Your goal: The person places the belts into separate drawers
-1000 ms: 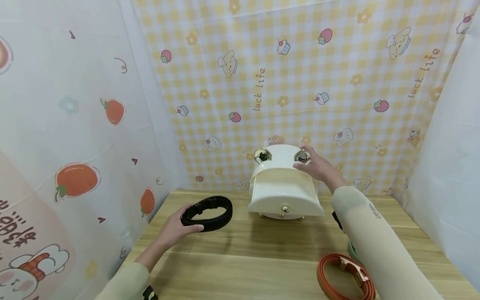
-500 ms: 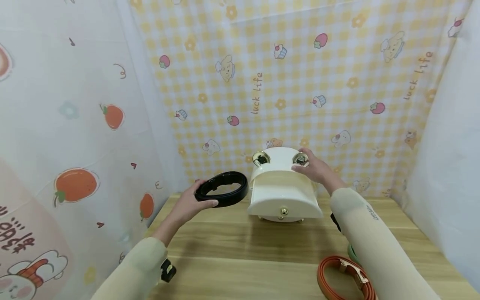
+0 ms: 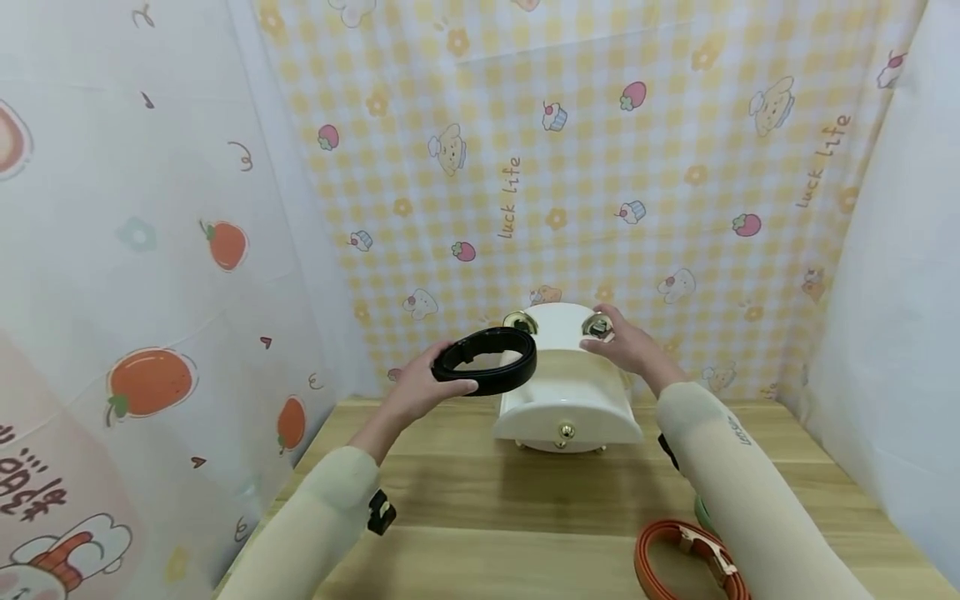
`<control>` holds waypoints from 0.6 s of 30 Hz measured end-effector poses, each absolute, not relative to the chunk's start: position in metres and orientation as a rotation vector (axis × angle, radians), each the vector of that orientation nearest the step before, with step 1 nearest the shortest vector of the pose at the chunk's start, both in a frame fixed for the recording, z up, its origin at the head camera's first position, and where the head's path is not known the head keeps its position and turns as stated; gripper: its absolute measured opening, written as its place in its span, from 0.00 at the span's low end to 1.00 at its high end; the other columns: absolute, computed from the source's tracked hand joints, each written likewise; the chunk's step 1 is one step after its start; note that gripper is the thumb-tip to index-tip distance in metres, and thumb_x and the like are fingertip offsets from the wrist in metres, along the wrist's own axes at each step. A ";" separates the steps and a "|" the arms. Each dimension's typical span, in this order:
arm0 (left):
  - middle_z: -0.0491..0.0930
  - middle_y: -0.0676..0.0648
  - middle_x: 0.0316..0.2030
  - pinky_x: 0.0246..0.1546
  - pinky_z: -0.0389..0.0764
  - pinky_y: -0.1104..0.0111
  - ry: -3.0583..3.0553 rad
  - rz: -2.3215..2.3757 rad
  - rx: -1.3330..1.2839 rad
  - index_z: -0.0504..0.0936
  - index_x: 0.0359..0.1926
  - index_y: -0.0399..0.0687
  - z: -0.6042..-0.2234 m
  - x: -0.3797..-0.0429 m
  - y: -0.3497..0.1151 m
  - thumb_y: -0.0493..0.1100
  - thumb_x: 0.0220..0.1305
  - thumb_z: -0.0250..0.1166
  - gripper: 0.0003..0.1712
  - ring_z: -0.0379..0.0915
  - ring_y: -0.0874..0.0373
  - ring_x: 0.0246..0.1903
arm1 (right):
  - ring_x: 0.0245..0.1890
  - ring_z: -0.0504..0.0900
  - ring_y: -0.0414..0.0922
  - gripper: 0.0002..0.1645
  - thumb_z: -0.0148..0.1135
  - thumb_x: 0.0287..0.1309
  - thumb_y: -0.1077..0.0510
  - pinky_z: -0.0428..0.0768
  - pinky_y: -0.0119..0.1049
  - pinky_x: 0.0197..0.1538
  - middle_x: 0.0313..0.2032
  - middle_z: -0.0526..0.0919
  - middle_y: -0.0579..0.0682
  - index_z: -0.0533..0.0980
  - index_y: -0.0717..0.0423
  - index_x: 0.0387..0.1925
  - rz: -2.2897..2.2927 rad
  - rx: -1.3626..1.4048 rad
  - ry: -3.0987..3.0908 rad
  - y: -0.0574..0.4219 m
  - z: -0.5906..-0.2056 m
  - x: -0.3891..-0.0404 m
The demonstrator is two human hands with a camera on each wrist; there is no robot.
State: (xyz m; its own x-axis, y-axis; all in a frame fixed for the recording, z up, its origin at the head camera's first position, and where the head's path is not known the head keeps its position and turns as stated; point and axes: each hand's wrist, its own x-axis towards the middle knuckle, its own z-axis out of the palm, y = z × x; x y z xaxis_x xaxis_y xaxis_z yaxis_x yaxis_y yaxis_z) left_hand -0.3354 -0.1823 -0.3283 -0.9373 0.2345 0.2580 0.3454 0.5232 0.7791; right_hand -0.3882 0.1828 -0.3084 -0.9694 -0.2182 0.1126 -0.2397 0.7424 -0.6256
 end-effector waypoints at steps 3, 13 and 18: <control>0.75 0.49 0.59 0.59 0.69 0.51 -2.624 -1.382 -0.532 0.69 0.69 0.58 -0.326 -0.338 -0.175 0.60 0.50 0.77 0.46 0.70 0.50 0.58 | 0.62 0.65 0.75 0.49 0.58 0.68 0.40 0.63 0.69 0.60 0.65 0.64 0.75 0.44 0.49 0.77 1.034 0.385 -2.897 0.183 -0.309 -0.388; 0.77 0.51 0.55 0.54 0.73 0.55 -2.588 -1.444 -0.618 0.71 0.66 0.58 -0.323 -0.343 -0.154 0.56 0.51 0.77 0.41 0.74 0.54 0.52 | 0.61 0.66 0.74 0.48 0.58 0.69 0.42 0.64 0.67 0.60 0.63 0.67 0.75 0.44 0.51 0.77 1.045 0.404 -2.883 0.183 -0.308 -0.390; 0.77 0.52 0.55 0.53 0.74 0.57 -2.592 -1.494 -0.646 0.71 0.65 0.60 -0.325 -0.344 -0.144 0.55 0.51 0.77 0.41 0.75 0.55 0.50 | 0.60 0.67 0.74 0.48 0.58 0.68 0.40 0.65 0.68 0.60 0.62 0.68 0.75 0.45 0.51 0.77 1.031 0.415 -2.882 0.183 -0.309 -0.389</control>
